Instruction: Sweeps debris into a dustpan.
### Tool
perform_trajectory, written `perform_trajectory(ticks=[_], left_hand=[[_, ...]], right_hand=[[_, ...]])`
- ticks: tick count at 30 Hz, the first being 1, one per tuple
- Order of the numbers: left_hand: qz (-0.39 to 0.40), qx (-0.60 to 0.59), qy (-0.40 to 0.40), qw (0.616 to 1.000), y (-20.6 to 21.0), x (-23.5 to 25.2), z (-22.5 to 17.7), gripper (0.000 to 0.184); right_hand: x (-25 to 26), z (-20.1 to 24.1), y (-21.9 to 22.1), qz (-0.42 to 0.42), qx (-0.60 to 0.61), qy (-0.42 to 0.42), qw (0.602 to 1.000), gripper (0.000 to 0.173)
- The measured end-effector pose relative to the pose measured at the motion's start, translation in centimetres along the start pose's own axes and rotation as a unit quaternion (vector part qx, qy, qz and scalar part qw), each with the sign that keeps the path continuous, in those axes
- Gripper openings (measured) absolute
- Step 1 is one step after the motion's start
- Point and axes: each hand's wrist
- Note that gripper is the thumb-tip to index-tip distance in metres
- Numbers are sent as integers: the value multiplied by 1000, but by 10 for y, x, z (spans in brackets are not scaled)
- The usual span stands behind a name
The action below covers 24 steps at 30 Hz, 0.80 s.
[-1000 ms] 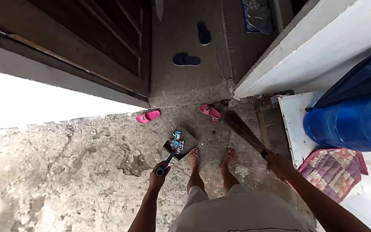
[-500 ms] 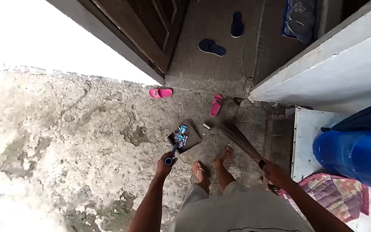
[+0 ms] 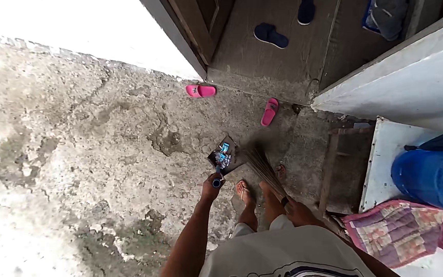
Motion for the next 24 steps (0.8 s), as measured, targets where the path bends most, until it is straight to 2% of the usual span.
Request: perform_trajectory(ticks=[4, 6, 10, 13, 15, 18, 20, 22, 24], left_hand=[[-7, -16, 9, 1000, -13, -6, 12, 36], [-3, -23, 8, 1000, -20, -6, 20, 37], [-1, -28, 8, 1000, -23, -8, 28, 37], [-3, -20, 1, 1000, -19, -11, 27, 36], [-18, -42, -2, 999, -21, -14, 31, 37], [-24, -59, -9, 998, -25, -19, 36, 43], [-13, -68, -27, 997, -30, -22, 39, 49], [-16, -87, -45, 995, -35, -25, 41, 50], [-31, -106, -59, 992, -37, -30, 38, 48]], right_hand=[[-53, -41, -22, -21, -28, -10, 999, 89], [-64, -45, -22, -47, -14, 10, 999, 89], [-30, -2, -3, -70, 67, 62, 993, 90], [2, 33, 15, -27, 36, 28, 999, 89], [1, 36, 19, -3, 3, 3, 1000, 90], [-27, 4, 11, -9, 4, -5, 1000, 89], [-54, -22, 1, -27, 62, -20, 997, 90], [-76, -42, -12, -61, 214, -31, 974, 82], [-98, -49, -35, -54, 426, -20, 903, 65]])
Point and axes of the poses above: each hand's wrist, its own x-axis towards the middle knuckle, its own y-axis out of the palm, z = x × y, and after that the axes turned 3 degrees about -x, right-handed
